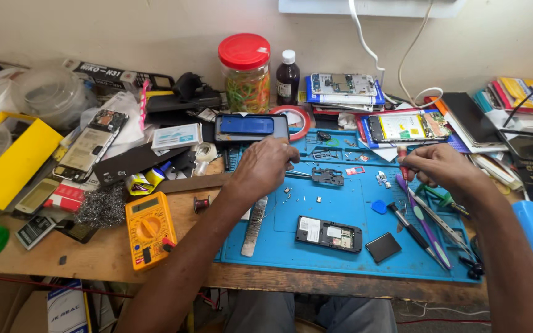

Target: The person disassembles a blue feature phone, removes the battery, and uses a screwdriver to adjust internal components. They reassemble the phone, test it by pressing buttons, and then handle a smartphone battery and a SIM card package.

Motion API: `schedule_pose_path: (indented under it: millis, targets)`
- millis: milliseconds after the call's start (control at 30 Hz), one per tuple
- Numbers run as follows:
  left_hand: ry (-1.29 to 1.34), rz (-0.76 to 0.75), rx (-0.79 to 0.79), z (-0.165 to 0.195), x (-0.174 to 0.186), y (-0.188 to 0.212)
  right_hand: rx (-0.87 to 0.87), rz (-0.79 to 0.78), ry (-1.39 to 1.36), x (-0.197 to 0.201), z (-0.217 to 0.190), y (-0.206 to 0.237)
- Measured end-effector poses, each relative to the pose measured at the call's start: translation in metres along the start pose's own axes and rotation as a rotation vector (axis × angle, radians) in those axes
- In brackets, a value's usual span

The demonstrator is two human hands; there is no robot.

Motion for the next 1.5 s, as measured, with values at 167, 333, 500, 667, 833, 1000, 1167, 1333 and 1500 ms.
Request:
schedule_pose_path:
  millis: [167,333,500,667,833,1000,1167,1333,1500]
  targets:
    - [-0.002,-0.253,-0.023,0.01,-0.016,0.032,0.017,0.073,-0.594,-0.018,-0.041,0.034]
    - [0.097,-0.37,-0.04,0.026,-0.013,0.083,0.452,0.267,-0.57,-0.056,-0.11,0.048]
    - [0.193,-0.2,-0.049,0.032,-0.007,0.104,0.61,0.278,-0.356,-0.093,-0.138,0.043]
    - [0.266,-0.14,0.018,0.029,-0.011,0.112,0.598,0.267,-0.25,-0.11,-0.136,0.035]
    - [0.254,-0.142,0.022,0.026,-0.016,0.113,0.604,0.261,-0.212,-0.117,-0.131,0.031]
    - [0.237,-0.198,0.077,0.024,-0.02,0.113,0.557,0.253,-0.223,-0.116,-0.128,0.03]
    - [0.305,-0.084,0.048,0.027,-0.012,0.11,0.535,0.208,-0.425,-0.101,-0.132,0.042]
    - [0.306,-0.052,0.04,0.025,-0.01,0.114,0.431,0.188,-0.62,-0.076,-0.111,0.09]
    - [0.274,0.018,-0.093,0.033,-0.008,0.116,0.313,0.279,-0.619,-0.066,-0.071,0.141]
Point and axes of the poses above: each hand's wrist, its own y-axis away from the middle knuckle, its own x-axis out of the back of the hand, z = x × y, the point moved 6 cm from there along -y, towards the middle knuckle, and after that the axes turned 14 degrees about z, right-handed, at the moved point
